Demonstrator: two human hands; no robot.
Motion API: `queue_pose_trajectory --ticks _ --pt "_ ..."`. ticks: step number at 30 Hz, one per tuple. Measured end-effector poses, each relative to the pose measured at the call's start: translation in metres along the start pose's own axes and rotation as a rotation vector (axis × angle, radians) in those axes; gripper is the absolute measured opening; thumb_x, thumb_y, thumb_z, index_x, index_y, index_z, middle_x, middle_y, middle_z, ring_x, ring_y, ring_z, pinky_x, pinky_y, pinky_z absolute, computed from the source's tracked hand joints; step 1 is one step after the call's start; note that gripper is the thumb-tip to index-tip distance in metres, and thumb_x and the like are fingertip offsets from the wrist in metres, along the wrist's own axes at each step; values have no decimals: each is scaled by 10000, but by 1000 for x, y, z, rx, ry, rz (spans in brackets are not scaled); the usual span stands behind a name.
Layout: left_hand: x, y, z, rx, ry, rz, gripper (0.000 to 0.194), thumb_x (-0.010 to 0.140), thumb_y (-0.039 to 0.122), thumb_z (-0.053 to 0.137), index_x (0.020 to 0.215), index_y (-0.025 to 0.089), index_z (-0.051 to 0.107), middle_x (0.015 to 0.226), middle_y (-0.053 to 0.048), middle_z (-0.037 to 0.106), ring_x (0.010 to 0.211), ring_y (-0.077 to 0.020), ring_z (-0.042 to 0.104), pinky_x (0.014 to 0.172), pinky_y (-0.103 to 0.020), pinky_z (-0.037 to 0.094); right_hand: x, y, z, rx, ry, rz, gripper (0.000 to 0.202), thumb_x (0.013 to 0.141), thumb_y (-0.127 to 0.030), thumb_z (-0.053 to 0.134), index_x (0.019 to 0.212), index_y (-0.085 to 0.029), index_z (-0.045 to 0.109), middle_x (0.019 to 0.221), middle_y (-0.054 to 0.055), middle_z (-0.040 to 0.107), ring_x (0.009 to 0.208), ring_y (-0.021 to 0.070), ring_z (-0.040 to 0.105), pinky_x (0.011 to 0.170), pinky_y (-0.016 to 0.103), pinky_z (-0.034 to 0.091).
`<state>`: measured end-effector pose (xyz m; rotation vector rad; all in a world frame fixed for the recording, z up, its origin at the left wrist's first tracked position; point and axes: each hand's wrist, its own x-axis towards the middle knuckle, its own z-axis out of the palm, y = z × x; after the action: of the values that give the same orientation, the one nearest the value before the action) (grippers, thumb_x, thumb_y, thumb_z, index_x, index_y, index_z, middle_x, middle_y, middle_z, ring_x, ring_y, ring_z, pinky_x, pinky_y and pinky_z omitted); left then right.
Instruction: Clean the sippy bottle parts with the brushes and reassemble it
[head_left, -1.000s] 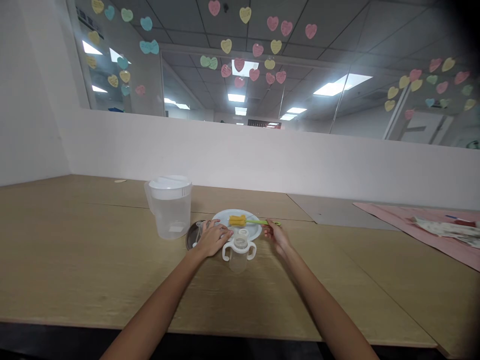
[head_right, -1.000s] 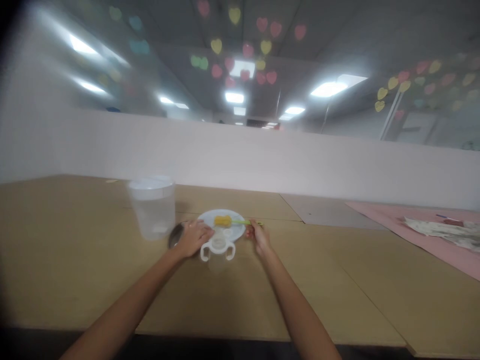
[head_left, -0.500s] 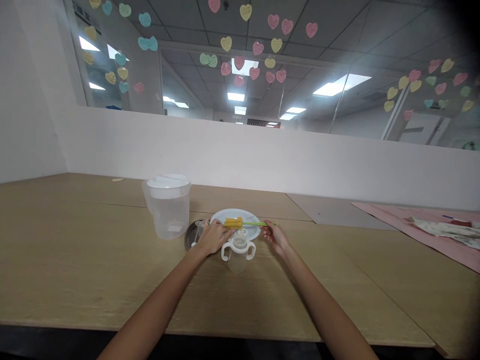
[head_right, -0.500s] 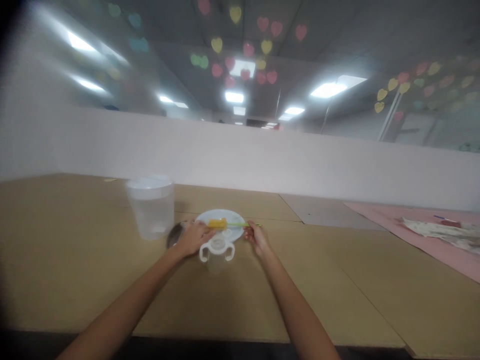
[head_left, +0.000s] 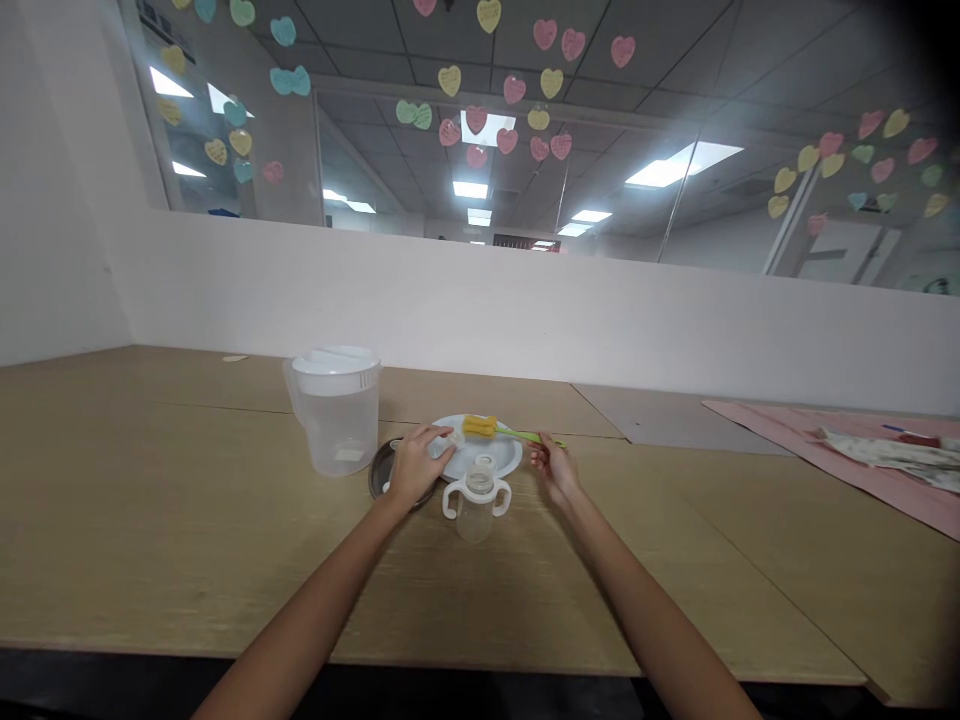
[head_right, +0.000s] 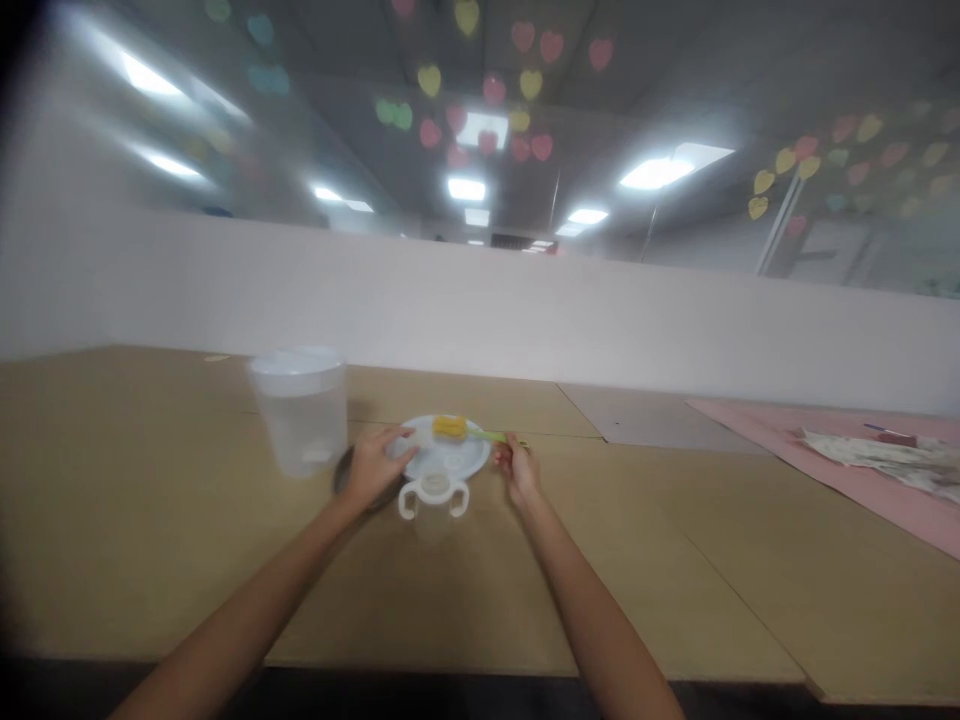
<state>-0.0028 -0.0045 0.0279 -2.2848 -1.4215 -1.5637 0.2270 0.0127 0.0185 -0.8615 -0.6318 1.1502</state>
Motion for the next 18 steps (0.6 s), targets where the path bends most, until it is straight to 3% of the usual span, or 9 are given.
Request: queue_pose_trajectory --ticks 3,8,13,18 --pt "-1 0 2 -104 98 -65 198 705 263 564 891 209 606 874 -21 626 815 -149 582 777 -279 457 -3 -5 2 30 -56 10 82 743 -170 549 673 -156 507 546 -13 610 359 42 470 354 126 404" --pt "-2 1 5 -254 156 -145 307 714 237 538 1015 180 511 874 -29 614 764 -128 590 699 -254 487 -7 -5 4 48 -197 43 73 731 -170 544 669 -152 512 545 -3 609 369 52 472 350 138 383" --pt "-1 4 0 -219 83 -87 257 772 288 494 1004 185 536 928 -35 626 799 -135 586 763 -271 463 -7 -2 4 71 -270 5 90 684 -194 592 666 -138 524 534 3 596 377 55 460 349 143 373" --pt "0 7 -6 -207 -31 -70 228 787 342 477 946 210 574 932 -19 639 809 -142 588 766 -270 451 -4 -5 2 50 -159 -64 80 652 -188 596 648 -150 526 523 -9 582 350 42 401 307 134 319"
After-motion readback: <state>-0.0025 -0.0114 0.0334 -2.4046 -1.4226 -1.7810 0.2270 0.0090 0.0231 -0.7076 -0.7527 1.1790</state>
